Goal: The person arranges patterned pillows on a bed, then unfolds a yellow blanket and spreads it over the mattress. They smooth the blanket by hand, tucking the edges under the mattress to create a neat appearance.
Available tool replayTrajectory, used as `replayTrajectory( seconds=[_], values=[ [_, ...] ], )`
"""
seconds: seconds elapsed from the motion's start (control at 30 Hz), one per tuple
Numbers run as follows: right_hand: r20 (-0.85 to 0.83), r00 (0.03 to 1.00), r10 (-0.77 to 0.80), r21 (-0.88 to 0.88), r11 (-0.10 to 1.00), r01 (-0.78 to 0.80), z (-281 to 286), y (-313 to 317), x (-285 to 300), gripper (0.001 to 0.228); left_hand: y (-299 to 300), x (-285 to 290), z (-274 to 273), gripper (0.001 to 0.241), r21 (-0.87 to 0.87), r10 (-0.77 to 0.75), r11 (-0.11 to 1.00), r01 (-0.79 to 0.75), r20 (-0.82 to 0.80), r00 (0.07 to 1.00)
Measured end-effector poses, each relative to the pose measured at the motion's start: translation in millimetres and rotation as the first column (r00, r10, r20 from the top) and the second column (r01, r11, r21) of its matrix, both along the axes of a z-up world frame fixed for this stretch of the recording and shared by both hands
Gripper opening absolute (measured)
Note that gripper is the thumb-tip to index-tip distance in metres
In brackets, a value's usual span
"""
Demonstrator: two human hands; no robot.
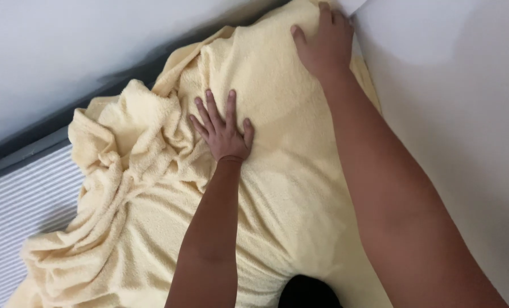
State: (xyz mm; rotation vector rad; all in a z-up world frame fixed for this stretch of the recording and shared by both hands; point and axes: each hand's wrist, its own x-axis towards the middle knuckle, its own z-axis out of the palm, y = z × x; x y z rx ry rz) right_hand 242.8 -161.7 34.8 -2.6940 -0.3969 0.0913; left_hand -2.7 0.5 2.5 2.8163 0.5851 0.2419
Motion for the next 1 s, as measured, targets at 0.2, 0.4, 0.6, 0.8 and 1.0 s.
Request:
replayTrajectory(
  seconds=[0.2, 0.4, 0.6, 0.8, 1.0],
  values=[
    [0.102, 0.994, -0.028, 0.095, 0.995, 0.019, 10.2, -65.1, -92.5, 0.066, -1.8, -0.3, 2.2, 0.068, -0.022, -0.014, 1.0, 0.014, 0.039, 0.999],
    [0.188, 0.971, -0.147, -0.02, 0.988, 0.154, 5.4, -113.4, -181.3, 0.063, -1.5, 1.9, -0.2, 0.068, -0.039, -0.003, 0.999, 0.005, 0.046, 0.999],
    [-0.212, 0.951, -0.226, -0.066, 0.974, 0.216, 22.2, -107.2, -129.7, 0.076, -4.9, 8.2, 21.6, 0.068, -0.059, 0.017, 0.998, -0.019, -0.045, 0.999],
    [-0.4, 0.891, -0.212, -0.18, 0.972, 0.15, -14.7, -109.5, -83.6, 0.087, -37.3, -18.3, 26.2, 0.07, 0.029, -0.054, 0.998, 0.058, -0.123, 0.991],
    [-0.404, 0.887, -0.225, -0.135, 0.973, 0.185, -6.3, -109.4, -101.7, 0.072, -118.4, -85.9, 32.5, 0.082, -0.07, -0.348, 0.937, 0.341, -0.167, 0.922]
  ],
)
